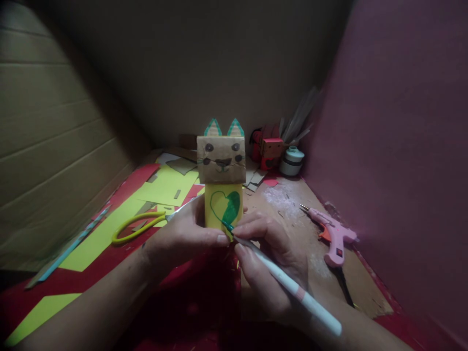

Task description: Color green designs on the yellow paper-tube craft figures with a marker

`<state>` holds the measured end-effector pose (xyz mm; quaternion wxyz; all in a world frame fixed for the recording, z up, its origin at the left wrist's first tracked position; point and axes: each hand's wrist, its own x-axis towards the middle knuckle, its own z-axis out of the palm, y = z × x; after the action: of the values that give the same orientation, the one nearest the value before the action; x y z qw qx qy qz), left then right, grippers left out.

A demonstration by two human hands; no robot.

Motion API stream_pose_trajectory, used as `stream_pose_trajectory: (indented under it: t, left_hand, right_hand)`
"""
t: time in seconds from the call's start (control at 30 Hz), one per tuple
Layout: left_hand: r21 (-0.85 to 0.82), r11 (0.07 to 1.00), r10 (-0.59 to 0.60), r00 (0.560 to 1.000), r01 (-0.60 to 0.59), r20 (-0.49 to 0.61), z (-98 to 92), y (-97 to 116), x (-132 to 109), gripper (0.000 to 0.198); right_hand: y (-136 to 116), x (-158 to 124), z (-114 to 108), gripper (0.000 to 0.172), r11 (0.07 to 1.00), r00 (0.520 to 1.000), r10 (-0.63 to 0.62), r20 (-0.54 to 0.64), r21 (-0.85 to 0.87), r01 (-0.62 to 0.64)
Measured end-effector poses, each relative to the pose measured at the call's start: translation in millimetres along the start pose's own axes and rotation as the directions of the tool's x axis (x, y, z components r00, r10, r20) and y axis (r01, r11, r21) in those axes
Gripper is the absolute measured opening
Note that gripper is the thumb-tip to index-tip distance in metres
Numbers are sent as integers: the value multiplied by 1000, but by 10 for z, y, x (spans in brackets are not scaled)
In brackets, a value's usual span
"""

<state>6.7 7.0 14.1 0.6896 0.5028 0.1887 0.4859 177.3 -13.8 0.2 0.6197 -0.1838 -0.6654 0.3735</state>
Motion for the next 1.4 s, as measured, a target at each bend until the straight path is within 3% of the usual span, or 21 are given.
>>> stream_pose_trajectory:
  t: [0.1,0.33,0.47,0.53,0.7,0.83,1.07,1.33,1.4]
  left_hand:
    - [-16,1000,-9,1000,9,-1,2,4,-5,25]
    - [-44,999,-4,999,2,-31,-7,-15,-13,37]
    - [-42,999,1,998,-3,-58,-7,-23,-15,43]
    - [-45,999,1,998,-4,-61,-7,-24,-16,42]
    - [-46,999,16,1000,-16,2,-16,-26,-8,30]
    - [-42,999,7,999,-8,-35,-17,-26,4,40]
    - [-60,998,6,1000,-7,-24,-19,-27,1,41]
    - [-51,999,16,1000,-15,19,19,2,7,26]
    - [-65,997,32,999,-31,4,15,-7,4,32]
  right_hand:
    - [3,4,-21,21,1000,1000,7,-11,-14,-8]
    - [48,18,-158,35,1000,990,-18,137,-18,21]
    - [19,29,-91,33,1000,997,-28,78,2,28]
    - [5,40,-64,29,1000,998,-29,50,10,29]
    - [29,39,-122,37,999,988,-44,149,-25,48]
    - [50,20,-151,38,997,988,-50,147,-49,58]
    - [32,32,-109,36,994,994,-48,98,-89,57]
    - [18,28,-84,31,996,997,-62,52,-57,65]
    - [14,30,-82,26,997,997,-57,44,-51,59]
